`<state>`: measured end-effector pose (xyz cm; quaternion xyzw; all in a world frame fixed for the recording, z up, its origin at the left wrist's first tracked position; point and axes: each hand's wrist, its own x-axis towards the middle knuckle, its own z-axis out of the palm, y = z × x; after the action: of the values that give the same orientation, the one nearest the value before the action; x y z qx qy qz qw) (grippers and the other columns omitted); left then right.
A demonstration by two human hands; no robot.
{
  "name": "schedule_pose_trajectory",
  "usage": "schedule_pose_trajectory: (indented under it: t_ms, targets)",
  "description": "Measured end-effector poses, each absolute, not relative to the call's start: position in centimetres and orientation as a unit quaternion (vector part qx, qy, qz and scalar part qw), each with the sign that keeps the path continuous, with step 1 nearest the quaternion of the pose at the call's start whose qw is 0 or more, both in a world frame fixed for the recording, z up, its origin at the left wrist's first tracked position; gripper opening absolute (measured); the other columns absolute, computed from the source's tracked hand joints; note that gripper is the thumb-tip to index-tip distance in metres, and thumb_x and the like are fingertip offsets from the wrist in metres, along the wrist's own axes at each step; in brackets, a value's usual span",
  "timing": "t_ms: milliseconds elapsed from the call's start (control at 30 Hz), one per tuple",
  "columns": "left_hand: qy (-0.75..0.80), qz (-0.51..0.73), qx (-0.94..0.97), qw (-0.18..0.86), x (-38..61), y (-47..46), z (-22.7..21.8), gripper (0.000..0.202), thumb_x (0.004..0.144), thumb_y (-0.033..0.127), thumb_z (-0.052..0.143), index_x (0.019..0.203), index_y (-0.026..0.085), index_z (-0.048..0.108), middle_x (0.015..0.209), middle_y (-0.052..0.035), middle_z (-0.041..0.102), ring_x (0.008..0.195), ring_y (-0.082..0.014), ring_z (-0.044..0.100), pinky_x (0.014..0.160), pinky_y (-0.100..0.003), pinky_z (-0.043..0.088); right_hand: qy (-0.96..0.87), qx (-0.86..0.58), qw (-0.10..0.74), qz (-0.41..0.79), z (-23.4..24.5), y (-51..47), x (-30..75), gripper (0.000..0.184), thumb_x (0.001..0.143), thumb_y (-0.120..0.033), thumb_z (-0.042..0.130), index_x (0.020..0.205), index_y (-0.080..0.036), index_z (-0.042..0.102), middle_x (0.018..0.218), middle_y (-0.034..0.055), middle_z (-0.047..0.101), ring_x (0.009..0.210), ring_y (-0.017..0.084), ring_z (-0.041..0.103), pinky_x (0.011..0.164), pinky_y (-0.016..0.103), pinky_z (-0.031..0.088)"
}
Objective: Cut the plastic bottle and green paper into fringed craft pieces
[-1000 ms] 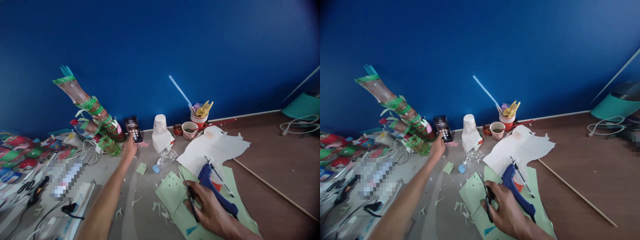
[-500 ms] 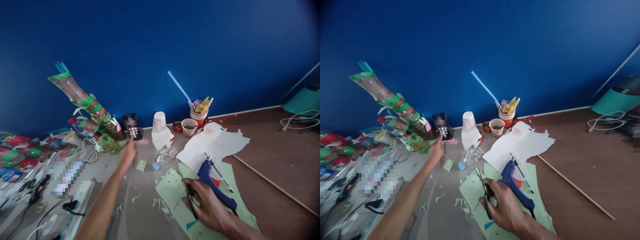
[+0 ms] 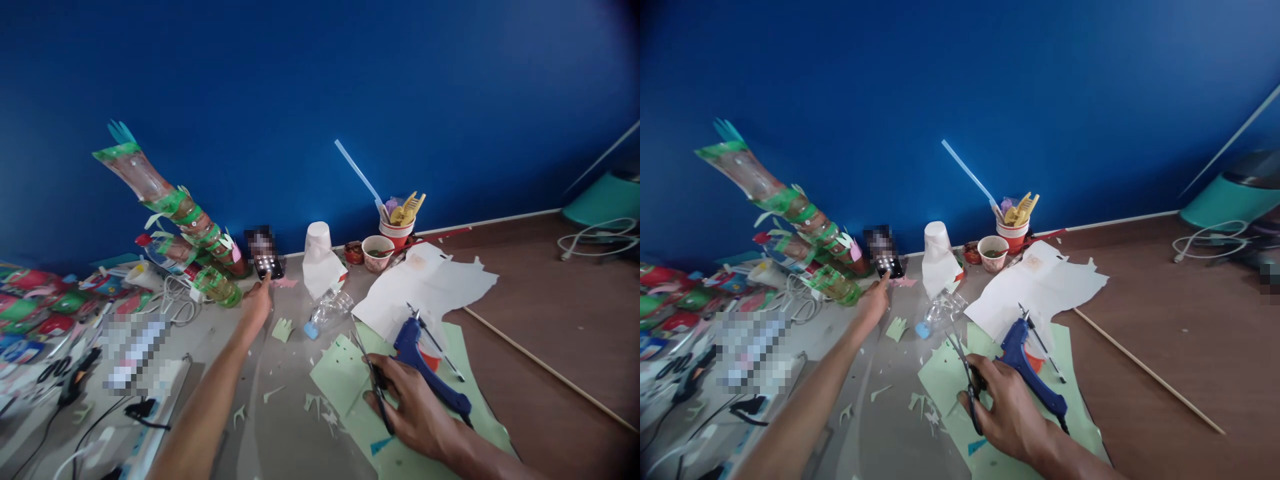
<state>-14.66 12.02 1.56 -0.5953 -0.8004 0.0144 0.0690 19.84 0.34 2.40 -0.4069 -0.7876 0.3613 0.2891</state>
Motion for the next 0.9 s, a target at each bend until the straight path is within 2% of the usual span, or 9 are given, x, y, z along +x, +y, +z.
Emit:
schedule_pose_trajectory:
  t_ms: [267, 467, 567, 700, 900]
  targets:
    - [-0.816, 0.004, -0.574, 0.058, -14.6, 12.4, 2.8, 0.065, 0.085, 0.014, 0.04, 0.145, 0.021, 0.016, 0.098, -0.0088, 0.066, 0.082, -0.0181, 0.063, 0.069, -0.025, 0.042, -0.789, -0.412, 0.29, 0.351, 2.7, 0.3, 19.8, 0.034, 0.077, -0.022, 0.053, 0.109, -0.014, 0.05, 0.075, 0.0048, 0.06, 0.066, 0.017, 0.058, 0.057, 0.026, 0.046]
    - [-0.836, -0.006, -0.546, 0.042, -14.9, 13.6, 3.9, 0.069, 0.085, 0.02, 0.041, 0.146, 0.021, 0.006, 0.1, -0.0123, 0.067, 0.085, -0.0226, 0.064, 0.067, -0.028, 0.044, -0.792, -0.415, 0.284, 0.346, 3.2, 0.4, 19.8, 0.033, 0.078, -0.023, 0.051, 0.11, -0.015, 0.049, 0.075, 0.005, 0.06, 0.064, 0.017, 0.057, 0.056, 0.026, 0.046]
    - [-0.839, -0.004, -0.543, 0.035, -15.0, 14.1, 4.2, 0.07, 0.085, 0.02, 0.041, 0.146, 0.02, 0.006, 0.1, -0.0147, 0.067, 0.085, -0.0246, 0.065, 0.066, -0.03, 0.045, -0.792, -0.413, 0.282, 0.349, 3.1, 0.5, 19.7, 0.033, 0.078, -0.023, 0.051, 0.11, -0.014, 0.049, 0.074, 0.005, 0.06, 0.064, 0.018, 0.057, 0.057, 0.027, 0.046]
    - [-0.837, 0.001, -0.546, 0.033, -15.1, 14.3, 4.4, 0.07, 0.085, 0.019, 0.041, 0.146, 0.021, 0.006, 0.097, -0.0137, 0.068, 0.082, -0.0253, 0.066, 0.067, -0.031, 0.045, -0.792, -0.416, 0.278, 0.351, 2.8, 0.5, 19.8, 0.034, 0.079, -0.024, 0.052, 0.111, -0.014, 0.049, 0.076, 0.0055, 0.06, 0.065, 0.018, 0.057, 0.059, 0.028, 0.046]
    - [-0.813, 0.016, -0.579, 0.051, -14.8, 12.8, 3.9, 0.068, 0.086, 0.018, 0.04, 0.146, 0.022, 0.007, 0.099, -0.0111, 0.066, 0.081, -0.021, 0.064, 0.068, -0.029, 0.044, -0.787, -0.413, 0.285, 0.358, 2.7, 0.4, 19.9, 0.034, 0.078, -0.023, 0.052, 0.111, -0.014, 0.049, 0.078, 0.0059, 0.061, 0.067, 0.018, 0.058, 0.06, 0.027, 0.047]
